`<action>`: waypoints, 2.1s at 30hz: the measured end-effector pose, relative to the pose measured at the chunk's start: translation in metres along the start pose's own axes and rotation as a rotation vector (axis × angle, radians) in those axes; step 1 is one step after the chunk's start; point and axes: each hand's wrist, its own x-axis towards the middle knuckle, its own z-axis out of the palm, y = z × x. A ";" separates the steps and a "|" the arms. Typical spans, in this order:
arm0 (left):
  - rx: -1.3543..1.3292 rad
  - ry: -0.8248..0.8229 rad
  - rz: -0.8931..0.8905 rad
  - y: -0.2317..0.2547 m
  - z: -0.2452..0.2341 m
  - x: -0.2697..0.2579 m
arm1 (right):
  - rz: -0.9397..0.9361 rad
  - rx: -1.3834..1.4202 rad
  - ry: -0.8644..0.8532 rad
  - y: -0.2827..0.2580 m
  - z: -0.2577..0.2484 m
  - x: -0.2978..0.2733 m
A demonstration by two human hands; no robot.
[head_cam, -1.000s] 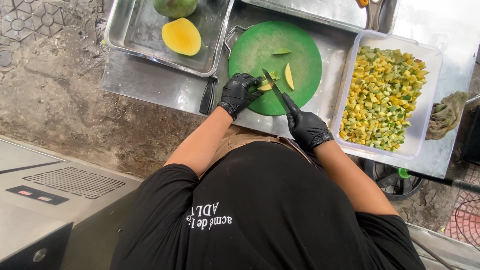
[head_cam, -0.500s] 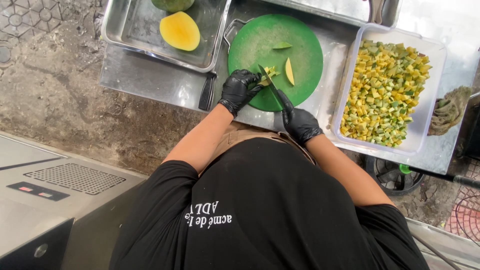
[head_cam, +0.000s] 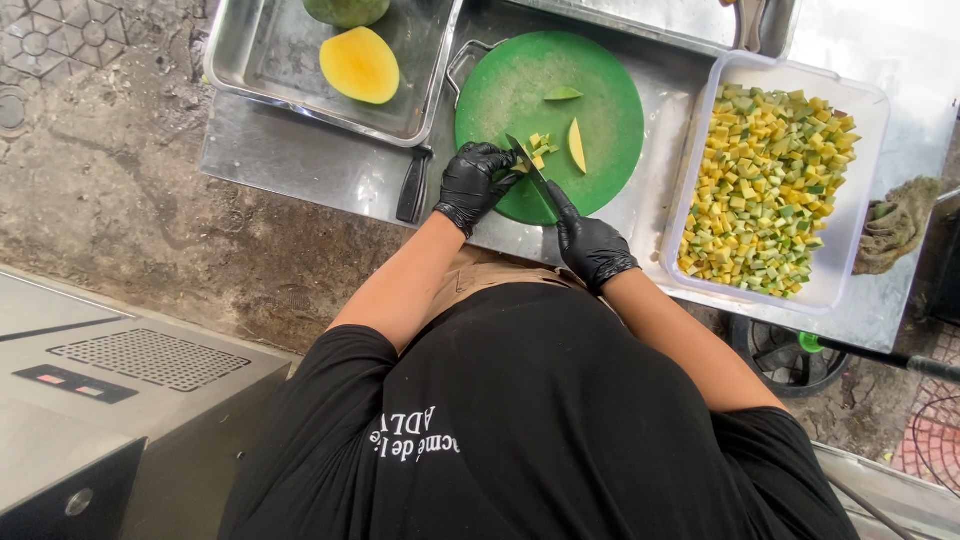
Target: The recorder is dicing mangoes on a green cutting board and placing them into a plastic container.
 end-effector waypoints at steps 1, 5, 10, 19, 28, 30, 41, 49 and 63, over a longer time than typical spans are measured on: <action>0.000 -0.002 0.000 0.000 -0.002 0.000 | 0.001 0.002 -0.001 0.002 -0.003 0.001; -0.012 0.017 0.031 0.000 -0.005 -0.002 | -0.018 0.039 -0.013 0.002 -0.020 -0.002; -0.081 0.009 -0.037 0.002 -0.015 -0.002 | 0.010 -0.011 -0.022 -0.016 -0.039 -0.018; -0.060 0.034 0.039 -0.003 -0.006 -0.002 | 0.024 -0.007 -0.055 -0.012 -0.008 -0.002; 0.037 0.016 0.007 -0.008 -0.002 0.014 | -0.031 -0.020 0.065 -0.011 -0.008 -0.023; 0.031 0.095 -0.024 -0.018 0.011 0.019 | -0.089 -0.125 0.194 -0.001 -0.005 -0.034; 0.200 -0.234 0.222 0.042 0.004 0.001 | -0.047 -0.235 0.209 0.022 -0.010 -0.070; -0.204 -0.038 0.025 -0.001 0.048 0.022 | 0.081 0.908 0.160 0.087 0.077 -0.041; -0.129 0.251 -0.029 0.036 0.097 0.041 | -0.076 1.348 0.150 0.027 0.070 0.028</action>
